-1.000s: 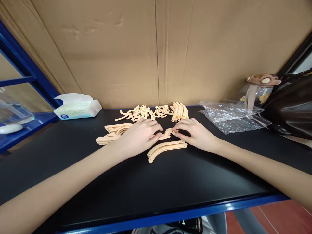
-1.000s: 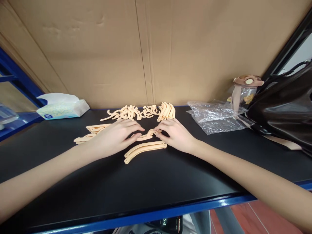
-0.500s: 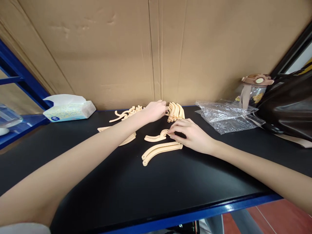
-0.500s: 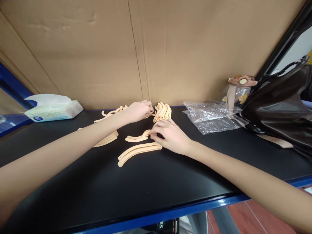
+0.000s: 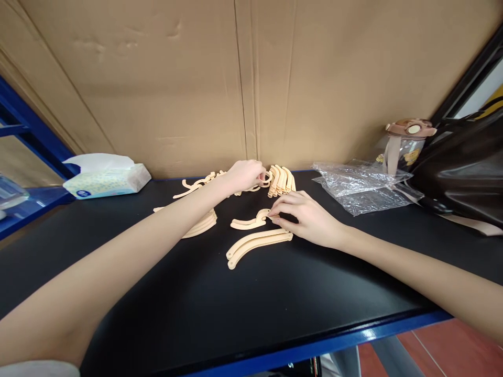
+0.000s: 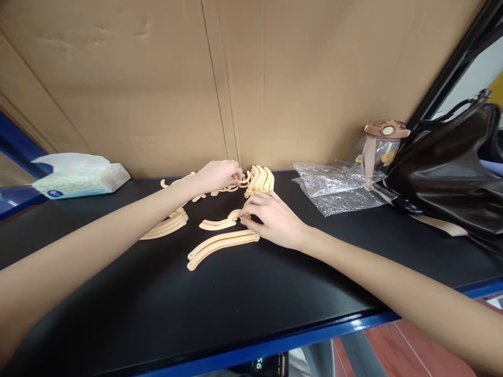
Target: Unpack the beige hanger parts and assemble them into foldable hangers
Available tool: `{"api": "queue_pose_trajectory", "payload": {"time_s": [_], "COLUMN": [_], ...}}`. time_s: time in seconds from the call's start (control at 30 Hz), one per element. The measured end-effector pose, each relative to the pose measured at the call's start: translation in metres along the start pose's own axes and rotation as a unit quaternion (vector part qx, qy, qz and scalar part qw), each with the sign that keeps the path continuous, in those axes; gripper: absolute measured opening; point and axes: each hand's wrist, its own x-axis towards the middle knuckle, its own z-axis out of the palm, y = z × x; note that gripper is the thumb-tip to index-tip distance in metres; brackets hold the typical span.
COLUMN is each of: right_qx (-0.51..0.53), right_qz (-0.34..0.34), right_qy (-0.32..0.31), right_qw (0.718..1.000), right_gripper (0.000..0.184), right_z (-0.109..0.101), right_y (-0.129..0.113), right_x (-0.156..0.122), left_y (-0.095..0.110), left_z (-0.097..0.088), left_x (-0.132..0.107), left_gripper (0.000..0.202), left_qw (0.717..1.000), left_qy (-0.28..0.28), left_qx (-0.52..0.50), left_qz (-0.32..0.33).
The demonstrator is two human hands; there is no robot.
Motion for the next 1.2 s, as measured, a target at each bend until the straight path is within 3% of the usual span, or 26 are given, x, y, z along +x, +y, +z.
{"api": "queue_pose_trajectory", "payload": {"time_s": [0.23,0.37,0.47,0.63,0.83,1.0,1.1,1.2], "right_qx": [-0.004,-0.014,-0.008,0.072,0.025,0.013,0.016,0.014], "right_qz": [0.006,0.003,0.003,0.005,-0.084,-0.082,-0.081,-0.071], "right_qy": [0.008,0.011,0.016,0.039,0.03,0.039,0.042,0.043], "right_qw": [1.0,1.0,1.0,0.997,0.996,0.996,0.996,0.996], "right_gripper": [0.017,0.018,0.017,0.051,0.028,0.015,0.015,0.027], "right_z": [-0.001,-0.001,0.0,0.0,-0.001,0.001,0.003,0.003], "right_y": [-0.001,-0.001,-0.002,-0.006,-0.013,-0.012,-0.011,-0.013], "right_x": [0.0,-0.001,-0.001,-0.002,-0.002,0.0,-0.001,-0.002], "left_y": [-0.002,0.021,0.043,0.065,0.066,0.061,0.058,0.057], "left_z": [-0.021,-0.034,-0.034,-0.025,-0.026,-0.023,-0.021,-0.021], "left_x": [-0.028,-0.073,-0.114,-0.159,-0.161,-0.16,-0.161,-0.161], "left_gripper": [0.018,0.02,0.022,0.025,0.023,0.023,0.022,0.022], "left_qw": [0.999,0.992,0.988,0.977,0.976,0.979,0.98,0.98], "left_qy": [0.047,0.113,0.122,0.118,0.123,0.118,0.112,0.106], "left_qx": [-0.017,-0.049,-0.086,-0.121,-0.094,-0.068,-0.049,-0.031], "left_qz": [-0.021,-0.003,0.045,0.13,0.153,0.152,0.156,0.165]}}
